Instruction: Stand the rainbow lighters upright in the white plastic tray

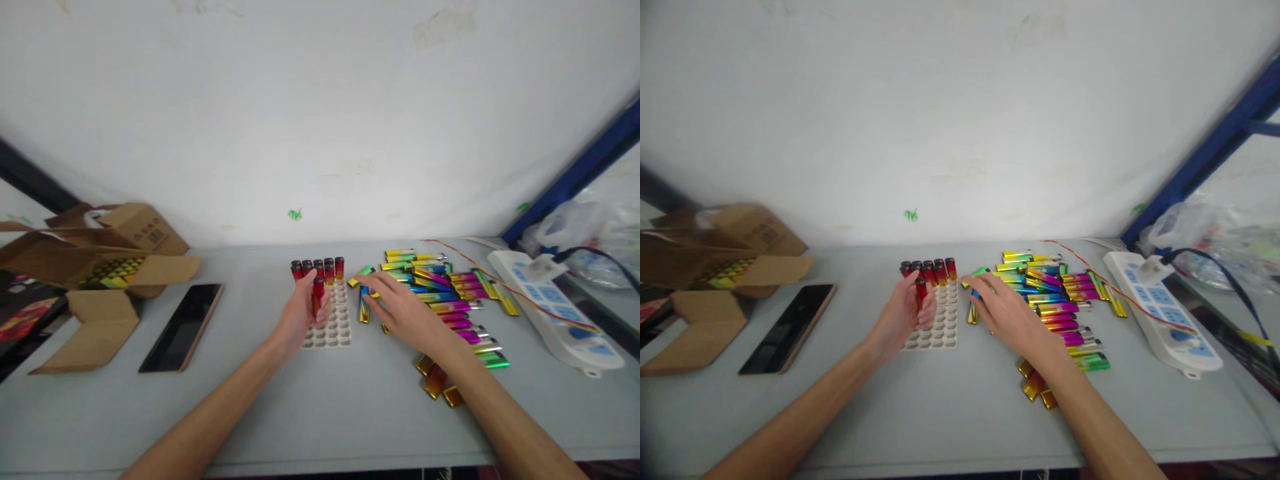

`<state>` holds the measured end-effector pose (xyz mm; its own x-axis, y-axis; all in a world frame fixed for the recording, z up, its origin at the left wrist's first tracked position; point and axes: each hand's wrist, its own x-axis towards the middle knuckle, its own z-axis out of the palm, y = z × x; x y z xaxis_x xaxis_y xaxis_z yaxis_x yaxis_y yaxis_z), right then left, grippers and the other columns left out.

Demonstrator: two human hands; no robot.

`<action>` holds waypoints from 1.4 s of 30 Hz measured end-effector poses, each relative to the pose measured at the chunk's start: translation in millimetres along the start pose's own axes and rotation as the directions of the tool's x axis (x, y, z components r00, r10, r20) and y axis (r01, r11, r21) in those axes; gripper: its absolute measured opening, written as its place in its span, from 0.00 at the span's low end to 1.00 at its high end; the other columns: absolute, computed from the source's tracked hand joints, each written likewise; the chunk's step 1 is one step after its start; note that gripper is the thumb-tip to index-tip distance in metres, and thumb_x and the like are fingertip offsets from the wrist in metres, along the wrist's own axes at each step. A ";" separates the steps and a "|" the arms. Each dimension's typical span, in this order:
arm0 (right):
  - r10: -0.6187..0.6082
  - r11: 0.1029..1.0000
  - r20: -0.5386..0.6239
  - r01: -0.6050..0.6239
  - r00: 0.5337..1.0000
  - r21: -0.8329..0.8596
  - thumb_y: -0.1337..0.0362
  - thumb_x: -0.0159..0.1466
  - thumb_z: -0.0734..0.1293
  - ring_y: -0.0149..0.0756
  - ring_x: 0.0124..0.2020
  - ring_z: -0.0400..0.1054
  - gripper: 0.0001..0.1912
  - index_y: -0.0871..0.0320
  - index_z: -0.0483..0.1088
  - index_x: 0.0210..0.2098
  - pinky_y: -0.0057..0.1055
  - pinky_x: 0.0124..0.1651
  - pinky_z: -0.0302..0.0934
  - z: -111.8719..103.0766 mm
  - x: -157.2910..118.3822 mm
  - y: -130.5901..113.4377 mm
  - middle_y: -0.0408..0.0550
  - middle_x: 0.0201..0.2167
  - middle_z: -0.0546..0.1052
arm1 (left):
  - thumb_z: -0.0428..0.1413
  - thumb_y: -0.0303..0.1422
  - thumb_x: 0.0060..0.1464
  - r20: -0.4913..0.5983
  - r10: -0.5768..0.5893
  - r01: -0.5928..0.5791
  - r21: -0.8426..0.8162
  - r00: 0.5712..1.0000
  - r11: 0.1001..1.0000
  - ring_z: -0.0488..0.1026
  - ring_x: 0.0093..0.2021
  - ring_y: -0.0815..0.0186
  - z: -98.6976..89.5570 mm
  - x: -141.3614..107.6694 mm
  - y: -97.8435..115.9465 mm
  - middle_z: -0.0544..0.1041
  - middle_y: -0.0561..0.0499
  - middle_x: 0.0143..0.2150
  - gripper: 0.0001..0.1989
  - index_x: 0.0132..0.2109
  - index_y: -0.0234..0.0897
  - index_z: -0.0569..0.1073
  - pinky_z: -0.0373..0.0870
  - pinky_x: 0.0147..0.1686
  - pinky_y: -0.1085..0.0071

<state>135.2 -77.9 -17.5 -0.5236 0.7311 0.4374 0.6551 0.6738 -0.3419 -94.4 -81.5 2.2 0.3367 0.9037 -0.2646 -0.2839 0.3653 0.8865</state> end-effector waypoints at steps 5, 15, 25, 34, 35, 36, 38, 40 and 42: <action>-0.033 0.999 0.027 0.032 0.999 0.024 0.67 0.75 0.59 0.48 0.58 0.71 0.19 0.53 0.67 0.63 0.52 0.61 0.70 3.3 1.1 -9.0 0.57 0.55 0.75 | 0.50 0.51 0.61 -0.053 0.007 -0.008 -0.007 0.999 1.000 0.51 0.22 0.71 -0.4 0.6 -2.0 0.55 0.58 0.22 0.23 0.26 0.39 0.62 0.52 0.22 0.76; -0.118 0.992 0.054 0.116 0.992 0.041 0.68 0.75 0.61 0.46 0.55 0.71 0.12 0.59 0.73 0.53 0.49 0.60 0.70 14.5 2.8 -22.8 0.56 0.51 0.76 | 0.52 0.48 0.61 -0.122 -0.024 0.022 -0.021 0.992 1.000 0.52 0.22 0.72 -1.4 0.4 -3.5 0.55 0.58 0.23 0.20 0.30 0.38 0.63 0.52 0.21 0.78; -0.137 0.991 0.040 0.137 0.990 0.000 0.63 0.75 0.63 0.46 0.55 0.71 0.09 0.59 0.73 0.49 0.46 0.61 0.67 13.6 4.6 -25.5 0.56 0.52 0.76 | 0.60 0.51 0.59 -0.050 0.283 -0.275 0.128 0.958 0.953 0.66 0.28 0.69 1.8 0.6 9.5 0.71 0.53 0.31 0.20 0.40 0.37 0.73 0.64 0.25 0.74; 0.017 1.000 -0.095 -0.018 0.995 -0.009 0.65 0.76 0.58 0.37 0.32 0.64 0.16 0.55 0.63 0.30 0.34 0.38 0.57 -5.4 7.2 -5.7 0.45 0.29 0.69 | 0.60 0.42 0.63 0.269 0.599 -0.521 0.800 0.754 0.297 0.78 0.43 0.63 1.5 20.0 53.3 0.81 0.47 0.44 0.13 0.47 0.40 0.83 0.74 0.47 0.66; 0.032 0.999 -0.109 -0.032 0.993 0.004 0.65 0.76 0.59 0.35 0.29 0.62 0.17 0.55 0.61 0.29 0.33 0.36 0.54 -6.2 6.8 -1.8 0.43 0.27 0.67 | 0.61 0.41 0.63 0.310 0.597 -0.525 0.821 0.740 0.224 0.78 0.43 0.62 0.1 25.6 55.3 0.82 0.48 0.44 0.12 0.47 0.40 0.82 0.74 0.48 0.65; 0.048 0.999 -0.125 -0.046 0.991 0.016 0.65 0.76 0.59 0.34 0.27 0.60 0.18 0.54 0.59 0.27 0.33 0.34 0.52 -6.8 6.4 1.9 0.41 0.25 0.65 | 0.61 0.40 0.63 0.347 0.592 -0.525 0.837 0.727 0.155 0.79 0.43 0.62 -1.7 31.4 56.0 0.83 0.48 0.44 0.11 0.47 0.39 0.82 0.74 0.50 0.64; 0.079 0.997 -0.162 -0.075 0.984 0.029 0.64 0.76 0.59 0.32 0.24 0.56 0.20 0.54 0.56 0.26 0.33 0.32 0.48 -7.3 5.6 7.9 0.39 0.22 0.63 | 0.62 0.37 0.62 0.419 0.554 -0.509 0.861 0.719 0.010 0.79 0.45 0.59 -6.0 42.2 54.1 0.84 0.48 0.43 0.09 0.45 0.39 0.82 0.73 0.51 0.61; 0.095 0.995 -0.182 -0.093 0.979 0.021 0.64 0.75 0.59 0.31 0.23 0.56 0.20 0.54 0.55 0.25 0.33 0.31 0.46 -7.4 5.1 11.4 0.39 0.21 0.62 | 0.63 0.35 0.60 0.459 0.487 -0.465 0.877 0.743 -0.117 0.77 0.47 0.56 -10.0 50.3 49.8 0.84 0.47 0.42 0.06 0.43 0.39 0.82 0.73 0.53 0.57; 0.098 0.995 -0.176 -0.099 0.979 0.003 0.64 0.75 0.59 0.31 0.24 0.56 0.20 0.54 0.55 0.25 0.33 0.32 0.46 -7.5 5.0 12.6 0.39 0.22 0.62 | 0.64 0.34 0.59 0.465 0.428 -0.425 0.885 0.775 -0.191 0.75 0.50 0.53 -12.7 54.9 46.1 0.84 0.47 0.41 0.06 0.43 0.40 0.82 0.72 0.54 0.54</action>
<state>145.0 -66.5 -13.4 -0.3525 0.7633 0.5414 0.7021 0.5982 -0.3863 -100.4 -12.1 23.7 0.5564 0.7532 0.3510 0.7058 -0.6513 0.2786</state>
